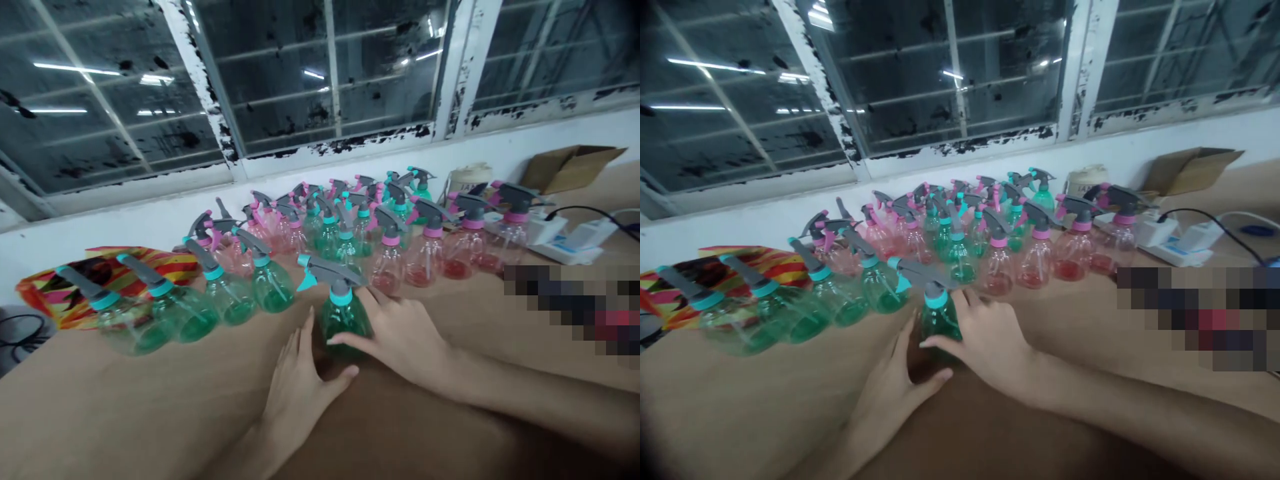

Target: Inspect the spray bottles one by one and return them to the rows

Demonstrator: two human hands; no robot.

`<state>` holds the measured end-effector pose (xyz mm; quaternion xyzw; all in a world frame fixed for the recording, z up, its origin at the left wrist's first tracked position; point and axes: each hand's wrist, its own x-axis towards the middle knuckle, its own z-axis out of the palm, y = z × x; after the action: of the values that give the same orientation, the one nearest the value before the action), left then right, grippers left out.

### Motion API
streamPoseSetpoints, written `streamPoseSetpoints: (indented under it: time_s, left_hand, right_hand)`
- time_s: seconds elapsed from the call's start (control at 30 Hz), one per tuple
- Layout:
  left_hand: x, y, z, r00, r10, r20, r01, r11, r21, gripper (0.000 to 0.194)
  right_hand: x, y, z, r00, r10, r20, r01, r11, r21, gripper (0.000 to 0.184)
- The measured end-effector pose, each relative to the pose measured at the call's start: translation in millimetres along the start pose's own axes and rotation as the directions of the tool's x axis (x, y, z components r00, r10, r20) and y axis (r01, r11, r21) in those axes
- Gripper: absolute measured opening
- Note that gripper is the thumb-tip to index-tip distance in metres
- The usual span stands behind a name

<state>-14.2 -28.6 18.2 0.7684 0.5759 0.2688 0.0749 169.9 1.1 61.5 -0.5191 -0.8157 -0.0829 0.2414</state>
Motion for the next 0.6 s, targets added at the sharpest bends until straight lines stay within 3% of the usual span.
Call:
streamPoseSetpoints:
  time_s: [0.17,0.3,0.43,0.53,0.6]
  left_hand:
    - [4,38,6.3,0.997,0.035,0.07,-0.026,0.992,-0.125,0.061]
    - [1,51,8.8,0.98,0.115,0.163,-0.071,0.965,-0.253,0.066]
    - [1,62,12.9,0.955,0.222,0.198,-0.151,0.936,-0.318,0.082]
    - [3,66,19.7,0.943,0.273,0.191,-0.205,0.927,-0.315,0.086]
    - [6,66,23.5,0.942,0.283,0.183,-0.223,0.931,-0.29,0.09]
  right_hand:
    - [-30,24,-27,0.997,-0.074,0.031,0.066,0.977,0.203,0.062]
    - [-29,53,-42,0.983,-0.125,0.138,0.043,0.873,0.486,0.065]
    - [-24,59,-40,0.973,-0.158,0.168,-0.039,0.607,0.794,0.083]
    - [-22,49,-35,0.981,-0.12,0.152,-0.1,0.358,0.929,0.058]
    - [-20,42,-32,0.983,-0.083,0.163,-0.132,0.292,0.947,0.041]
